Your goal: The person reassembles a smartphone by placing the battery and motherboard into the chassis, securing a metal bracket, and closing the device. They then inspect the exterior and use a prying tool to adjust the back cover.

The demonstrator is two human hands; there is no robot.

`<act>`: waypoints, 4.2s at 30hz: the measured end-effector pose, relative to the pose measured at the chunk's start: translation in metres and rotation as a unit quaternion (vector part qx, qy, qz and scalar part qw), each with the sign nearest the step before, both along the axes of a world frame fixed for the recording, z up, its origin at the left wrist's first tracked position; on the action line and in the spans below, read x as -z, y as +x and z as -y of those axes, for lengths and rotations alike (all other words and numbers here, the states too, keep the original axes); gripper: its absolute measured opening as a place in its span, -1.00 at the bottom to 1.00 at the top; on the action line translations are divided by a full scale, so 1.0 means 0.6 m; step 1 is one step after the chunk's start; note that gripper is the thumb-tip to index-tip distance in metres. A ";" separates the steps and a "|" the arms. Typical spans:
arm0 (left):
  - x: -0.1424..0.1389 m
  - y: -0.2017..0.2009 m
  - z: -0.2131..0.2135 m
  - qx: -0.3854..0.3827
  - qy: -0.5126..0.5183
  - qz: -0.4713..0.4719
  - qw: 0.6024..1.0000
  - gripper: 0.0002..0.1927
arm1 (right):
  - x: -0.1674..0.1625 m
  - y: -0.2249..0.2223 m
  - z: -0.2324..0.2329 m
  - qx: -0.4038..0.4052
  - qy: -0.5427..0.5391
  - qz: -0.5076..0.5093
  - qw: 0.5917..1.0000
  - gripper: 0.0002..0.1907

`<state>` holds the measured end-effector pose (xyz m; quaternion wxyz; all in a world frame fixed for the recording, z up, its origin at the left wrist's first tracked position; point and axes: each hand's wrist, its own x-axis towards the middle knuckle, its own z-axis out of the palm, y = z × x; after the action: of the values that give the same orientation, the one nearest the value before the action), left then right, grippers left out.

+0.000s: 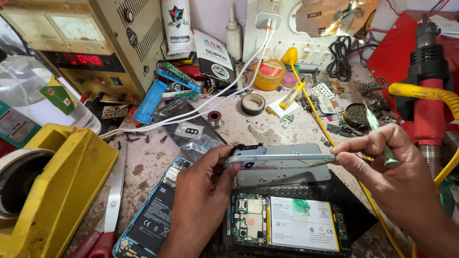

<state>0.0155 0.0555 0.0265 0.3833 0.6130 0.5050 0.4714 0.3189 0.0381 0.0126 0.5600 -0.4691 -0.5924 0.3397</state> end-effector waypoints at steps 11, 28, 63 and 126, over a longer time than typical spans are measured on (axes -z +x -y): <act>-0.004 0.004 -0.025 0.004 -0.185 0.056 0.981 -0.56 | 0.019 0.002 -0.018 0.011 -0.060 0.002 0.998 -0.69; 0.015 -0.001 -0.027 0.030 -0.178 0.132 0.975 -0.19 | 0.015 0.013 -0.032 0.041 -0.166 -0.144 0.975 -0.74; 0.257 -0.016 0.144 -0.003 0.391 -0.343 0.854 -0.64 | 0.028 0.066 -0.016 -0.099 -0.357 0.014 0.929 -0.65; 0.182 0.035 0.164 -0.044 0.412 -0.394 0.820 -0.68 | 0.026 0.046 -0.006 -0.097 -0.320 0.093 0.938 -0.61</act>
<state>0.0365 -0.0428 -0.0827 -0.1580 0.8242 0.3986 0.3698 0.3466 0.0418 -0.0031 0.2865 -0.5933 -0.5445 0.5191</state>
